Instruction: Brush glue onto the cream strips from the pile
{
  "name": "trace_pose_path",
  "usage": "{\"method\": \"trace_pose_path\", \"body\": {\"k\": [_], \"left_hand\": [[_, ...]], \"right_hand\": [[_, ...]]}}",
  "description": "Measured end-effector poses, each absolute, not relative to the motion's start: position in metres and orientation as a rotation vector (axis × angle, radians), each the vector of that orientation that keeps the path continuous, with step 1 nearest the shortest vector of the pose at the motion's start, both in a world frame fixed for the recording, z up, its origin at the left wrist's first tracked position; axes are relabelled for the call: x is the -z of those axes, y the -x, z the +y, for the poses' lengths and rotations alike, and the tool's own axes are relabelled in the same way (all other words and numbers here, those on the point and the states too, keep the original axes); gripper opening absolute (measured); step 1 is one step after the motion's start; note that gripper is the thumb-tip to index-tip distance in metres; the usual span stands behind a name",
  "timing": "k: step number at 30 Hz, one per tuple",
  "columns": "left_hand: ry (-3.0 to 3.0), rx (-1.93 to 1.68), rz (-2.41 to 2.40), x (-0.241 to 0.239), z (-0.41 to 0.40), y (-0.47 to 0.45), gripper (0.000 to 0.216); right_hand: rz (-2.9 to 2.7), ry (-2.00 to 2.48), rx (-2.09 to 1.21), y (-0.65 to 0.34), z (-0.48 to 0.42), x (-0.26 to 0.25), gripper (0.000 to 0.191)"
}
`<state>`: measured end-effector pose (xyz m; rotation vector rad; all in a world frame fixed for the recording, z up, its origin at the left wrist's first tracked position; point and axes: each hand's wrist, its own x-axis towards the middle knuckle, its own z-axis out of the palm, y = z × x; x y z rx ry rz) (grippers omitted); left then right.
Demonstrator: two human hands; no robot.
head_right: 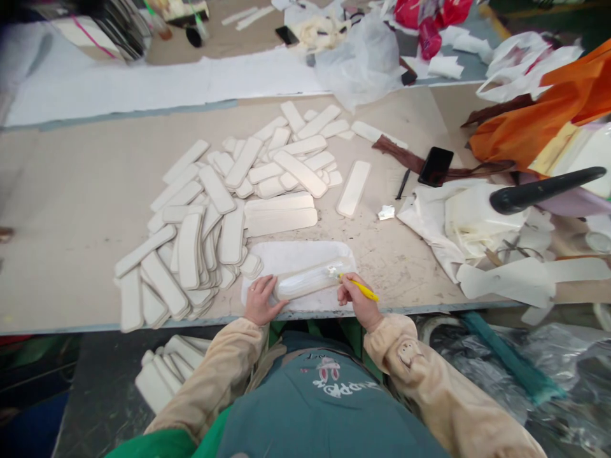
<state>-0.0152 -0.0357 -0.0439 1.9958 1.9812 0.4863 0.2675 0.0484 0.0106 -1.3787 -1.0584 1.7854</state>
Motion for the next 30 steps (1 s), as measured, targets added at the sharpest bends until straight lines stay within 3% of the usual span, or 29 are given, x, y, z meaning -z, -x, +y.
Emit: {"method": "trace_pose_path", "body": {"k": [9, 16, 23, 25, 30], "left_hand": [[-1.955, -0.543, 1.952, 0.05, -0.039, 0.017, 0.073], [-1.945, -0.597, 1.928, 0.052, -0.039, 0.018, 0.073], [-1.999, -0.562, 1.868, 0.044, -0.041, 0.023, 0.081], [-2.018, -0.573, 1.848, 0.039, -0.04, 0.028, 0.076], [-2.112, -0.653, 1.909, 0.019, 0.002, 0.051, 0.035]], "right_hand": [[-1.084, 1.12, -2.202, -0.166, 0.02, -0.004, 0.027], [-1.059, 1.318, -2.019, -0.187, 0.029, 0.004, 0.028], [-1.144, 1.37, -1.851, -0.241, 0.022, -0.027, 0.026], [-1.158, 1.371, -1.795, -0.253, 0.02, -0.033, 0.025], [-1.163, 1.395, -1.656, -0.278, 0.015, -0.041, 0.025]]}}
